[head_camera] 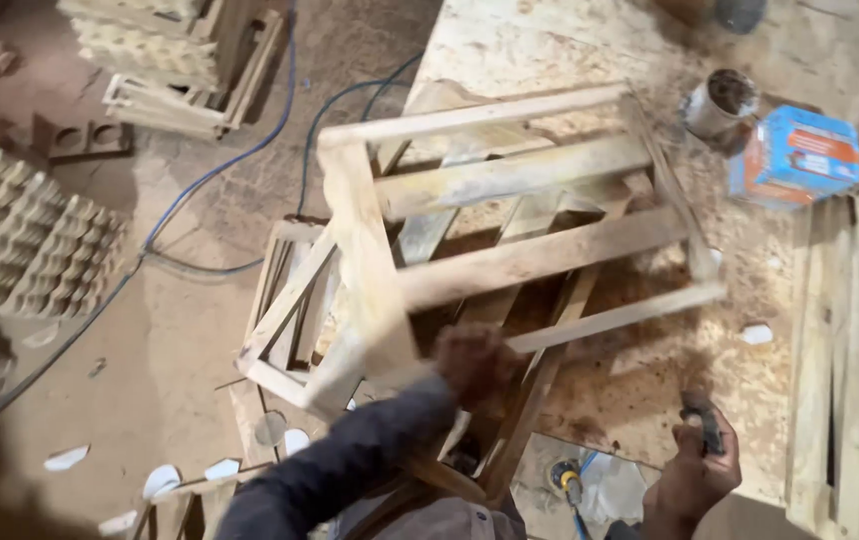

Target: The person sands a wooden frame with a scalloped edge using a sanding block. They hold the frame with one hand and rub the sanding block along the edges and slats, occasionally flipping the frame to access different sides.

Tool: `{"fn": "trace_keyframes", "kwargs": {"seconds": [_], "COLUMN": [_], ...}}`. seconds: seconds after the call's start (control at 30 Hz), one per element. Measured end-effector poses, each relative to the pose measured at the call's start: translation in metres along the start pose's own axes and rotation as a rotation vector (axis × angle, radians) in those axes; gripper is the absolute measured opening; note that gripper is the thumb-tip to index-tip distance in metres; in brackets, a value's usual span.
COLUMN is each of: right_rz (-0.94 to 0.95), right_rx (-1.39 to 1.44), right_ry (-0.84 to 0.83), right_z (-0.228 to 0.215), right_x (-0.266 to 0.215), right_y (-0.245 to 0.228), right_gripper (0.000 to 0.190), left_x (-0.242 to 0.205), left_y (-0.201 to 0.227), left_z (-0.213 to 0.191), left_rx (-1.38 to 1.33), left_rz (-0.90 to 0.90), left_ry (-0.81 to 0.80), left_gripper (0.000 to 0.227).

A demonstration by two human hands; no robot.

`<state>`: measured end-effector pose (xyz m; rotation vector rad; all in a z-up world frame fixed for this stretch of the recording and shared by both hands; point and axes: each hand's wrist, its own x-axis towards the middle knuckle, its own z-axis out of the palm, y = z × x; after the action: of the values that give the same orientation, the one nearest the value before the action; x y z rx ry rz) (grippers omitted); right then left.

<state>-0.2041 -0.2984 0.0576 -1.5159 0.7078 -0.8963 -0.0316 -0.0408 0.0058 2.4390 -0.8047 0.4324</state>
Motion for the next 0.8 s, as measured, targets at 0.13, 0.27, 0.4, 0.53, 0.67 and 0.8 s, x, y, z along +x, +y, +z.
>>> {"fn": "trace_keyframes", "kwargs": {"seconds": [0.13,0.27,0.4,0.53,0.67,0.8], "right_rz": [0.024,0.052,0.123,0.13,-0.418,-0.688], "right_rx": [0.078,0.119,-0.067,-0.204,-0.431,-0.688], "right_ry": [-0.107,-0.337,-0.503,-0.654,-0.656,-0.632], "right_z": [0.036,0.056,0.064,0.078,0.088,0.096], "right_x": [-0.002,-0.03,-0.073,-0.107,-0.127,-0.132], "right_y": [-0.013,-0.034,-0.044,-0.051,-0.06,-0.062], "right_gripper": [0.028,0.031,0.024,0.022,0.029,0.042], "left_x": [0.012,0.042,0.089,0.094,0.076,0.074], "left_y": [0.044,-0.008,-0.125,-0.215,-0.234,-0.214], "left_z": [-0.032,-0.091,-0.129,-0.142,-0.111,-0.096], "left_rx": [-0.4,-1.564,-0.215,0.37,0.123,0.197], "left_rz": [-0.09,-0.107,-0.201,-0.215,-0.411,-0.568], "left_ry": [-0.275,-0.287,0.332,0.363,0.212,0.253], "left_gripper": [0.035,0.036,0.033,0.059,0.046,0.036]}}
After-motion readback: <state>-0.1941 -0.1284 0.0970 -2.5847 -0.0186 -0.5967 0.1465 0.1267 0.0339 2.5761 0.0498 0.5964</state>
